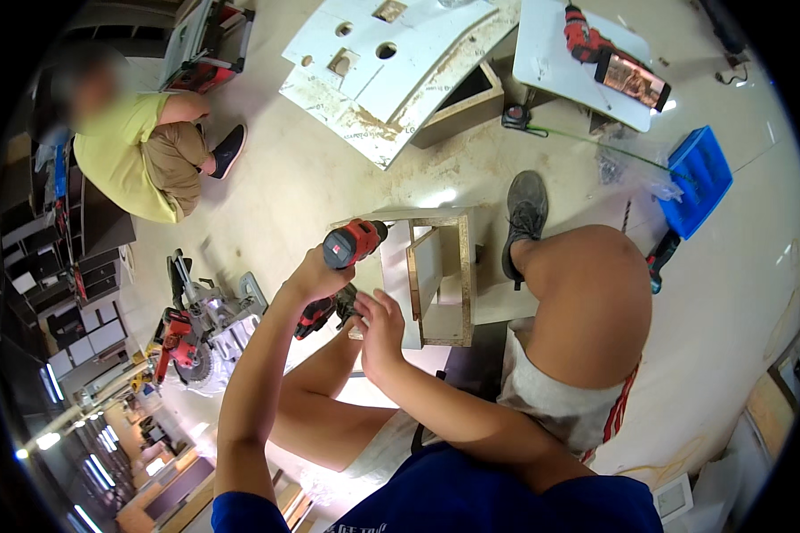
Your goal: The person assembles a small wooden structure by fitting white panels into a frame and securing them with a cordless drill. The person repeatedly positions the panels and drives screws to attach them to the wooden frame.
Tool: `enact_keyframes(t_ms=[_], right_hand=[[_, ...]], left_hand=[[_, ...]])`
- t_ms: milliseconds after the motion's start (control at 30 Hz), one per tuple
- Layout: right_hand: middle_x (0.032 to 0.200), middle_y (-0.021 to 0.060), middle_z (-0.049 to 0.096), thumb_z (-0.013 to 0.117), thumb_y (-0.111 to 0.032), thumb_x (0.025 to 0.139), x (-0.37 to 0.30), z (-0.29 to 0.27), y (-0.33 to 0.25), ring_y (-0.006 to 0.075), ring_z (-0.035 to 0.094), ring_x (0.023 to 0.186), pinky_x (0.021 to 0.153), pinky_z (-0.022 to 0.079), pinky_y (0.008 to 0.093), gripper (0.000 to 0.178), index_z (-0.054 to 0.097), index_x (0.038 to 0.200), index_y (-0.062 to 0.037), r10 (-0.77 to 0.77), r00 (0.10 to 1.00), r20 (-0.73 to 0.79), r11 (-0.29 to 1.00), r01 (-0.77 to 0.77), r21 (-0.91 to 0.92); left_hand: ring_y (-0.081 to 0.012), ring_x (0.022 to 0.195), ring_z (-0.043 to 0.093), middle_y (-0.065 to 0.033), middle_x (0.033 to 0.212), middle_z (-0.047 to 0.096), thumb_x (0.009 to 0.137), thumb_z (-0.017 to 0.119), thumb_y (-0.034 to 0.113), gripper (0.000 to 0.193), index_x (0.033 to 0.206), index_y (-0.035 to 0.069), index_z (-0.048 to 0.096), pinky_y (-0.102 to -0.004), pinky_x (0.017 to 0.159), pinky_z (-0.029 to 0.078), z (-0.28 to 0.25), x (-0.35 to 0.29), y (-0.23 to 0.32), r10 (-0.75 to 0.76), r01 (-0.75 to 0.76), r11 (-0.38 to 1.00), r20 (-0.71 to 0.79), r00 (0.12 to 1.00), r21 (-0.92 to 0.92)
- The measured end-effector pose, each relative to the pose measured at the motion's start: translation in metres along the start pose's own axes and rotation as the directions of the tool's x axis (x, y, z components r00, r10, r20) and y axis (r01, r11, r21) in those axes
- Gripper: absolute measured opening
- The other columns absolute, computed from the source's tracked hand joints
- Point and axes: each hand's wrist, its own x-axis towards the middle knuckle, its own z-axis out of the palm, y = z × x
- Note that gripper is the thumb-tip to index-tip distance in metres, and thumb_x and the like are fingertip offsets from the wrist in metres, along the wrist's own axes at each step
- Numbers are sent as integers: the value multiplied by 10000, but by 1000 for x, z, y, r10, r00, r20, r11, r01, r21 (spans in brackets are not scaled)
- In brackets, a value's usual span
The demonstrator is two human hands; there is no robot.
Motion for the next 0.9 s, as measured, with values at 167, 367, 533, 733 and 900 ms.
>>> enact_keyframes(t_ms=[167,367,533,733,900], right_hand=[[1167,140,651,530,-84,1003,-110,-67,-87,237,636,1069,927,518,390,245,561,1240,-30,125,903,412,944,20,-330],[970,143,634,534,-163,991,-201,-93,-300,225,652,856,817,528,356,175,583,1047,-5,-472,524,709,152,840,-520],[1002,88,608,488,-159,1040,-166,-83,-390,191,575,972,874,472,351,222,567,1183,-7,-629,401,666,145,903,-405],[1086,112,682,566,-146,998,-5,-87,-394,202,664,975,866,539,324,261,591,1222,-15,-404,756,515,457,654,-603],[1096,100,687,624,-133,977,99,-58,-363,176,662,1006,844,534,291,281,591,1234,-24,-62,817,573,404,545,-734]], left_hand=[[-365,775,725,-253,843,720,759,630,197,315,919,-70,681,-411,713,579,24,9,-22,-12,7,997,-62,998,-78],[-293,639,707,-207,727,704,755,623,187,282,876,-59,688,-379,600,562,16,-7,-4,-89,96,983,48,995,-155],[-280,615,699,-190,697,698,749,626,174,248,836,-50,684,-371,598,563,4,-11,6,-112,122,981,72,991,-150],[-341,763,711,-238,848,715,764,639,190,295,941,-42,686,-399,695,563,1,-9,7,-110,114,990,51,993,-81],[-432,889,705,-279,891,714,724,663,193,328,953,-40,693,-423,806,569,4,2,5,-99,103,993,70,993,-52]])
